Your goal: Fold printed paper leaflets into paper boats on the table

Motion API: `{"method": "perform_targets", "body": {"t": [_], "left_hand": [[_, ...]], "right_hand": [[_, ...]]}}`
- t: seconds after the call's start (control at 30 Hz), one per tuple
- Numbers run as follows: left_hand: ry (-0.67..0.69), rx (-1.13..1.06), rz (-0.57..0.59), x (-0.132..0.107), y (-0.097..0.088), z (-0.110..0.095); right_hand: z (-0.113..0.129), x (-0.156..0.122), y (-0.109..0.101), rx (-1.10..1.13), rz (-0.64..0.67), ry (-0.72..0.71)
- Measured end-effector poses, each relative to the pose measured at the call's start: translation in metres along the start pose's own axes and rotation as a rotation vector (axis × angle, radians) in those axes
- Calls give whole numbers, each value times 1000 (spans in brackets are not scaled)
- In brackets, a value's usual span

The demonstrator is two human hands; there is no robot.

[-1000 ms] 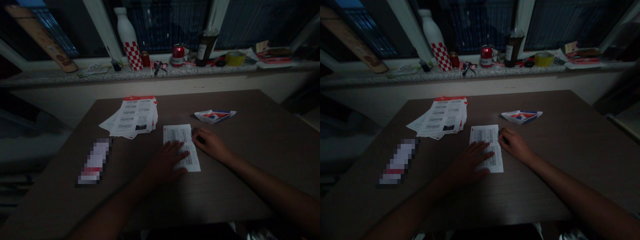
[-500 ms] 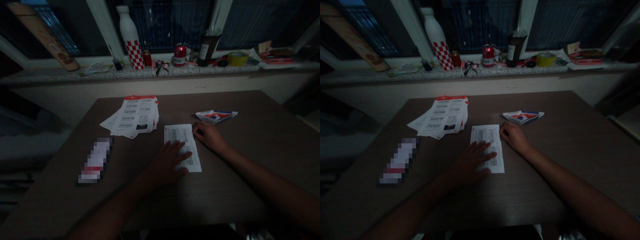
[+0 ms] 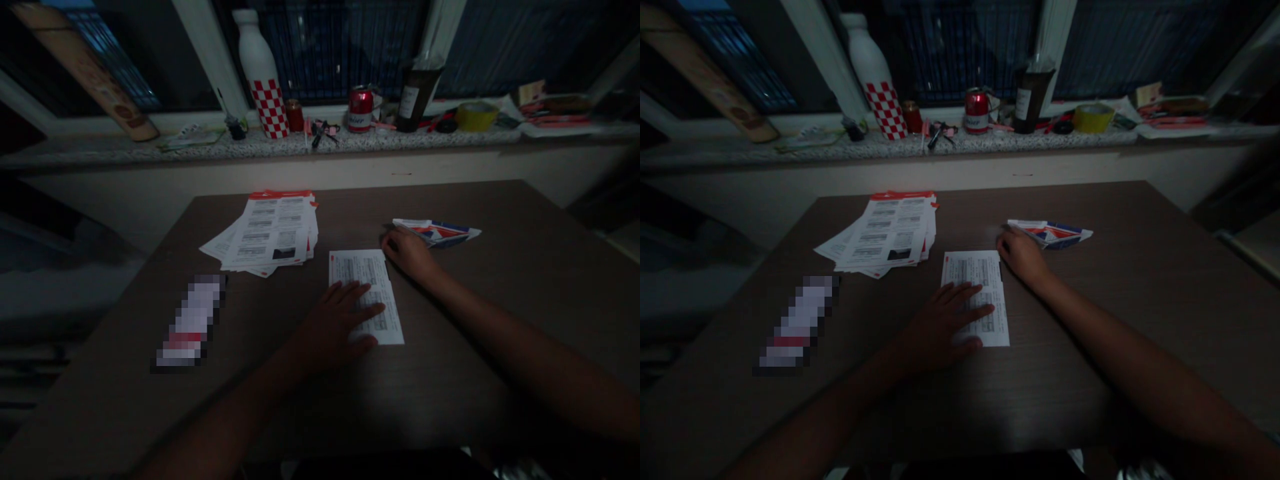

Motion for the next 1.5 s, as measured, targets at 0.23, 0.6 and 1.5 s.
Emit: {"method": "perform_targets", "body": {"t": [0.23,0.6,1.5], "left_hand": [[-35,15,-37,-1,-3,3],[-47,37,-97,4,-8,7],[-88,44,-66,3,-2,18]], "right_hand": [[-1,-3,-1,62,-5,-6],[2,-3,0,198,129,-74],[29,-70,-22,260,275,-165]]}}
Point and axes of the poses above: each hand's wrist, its own x-axis towards the middle knuckle, its own y-axis out of the palm, z = x × y, the point moved 4 cm from there along x, towards the middle knuckle, and after that the axes turned 9 degrees about -x, right-handed, at the moved point
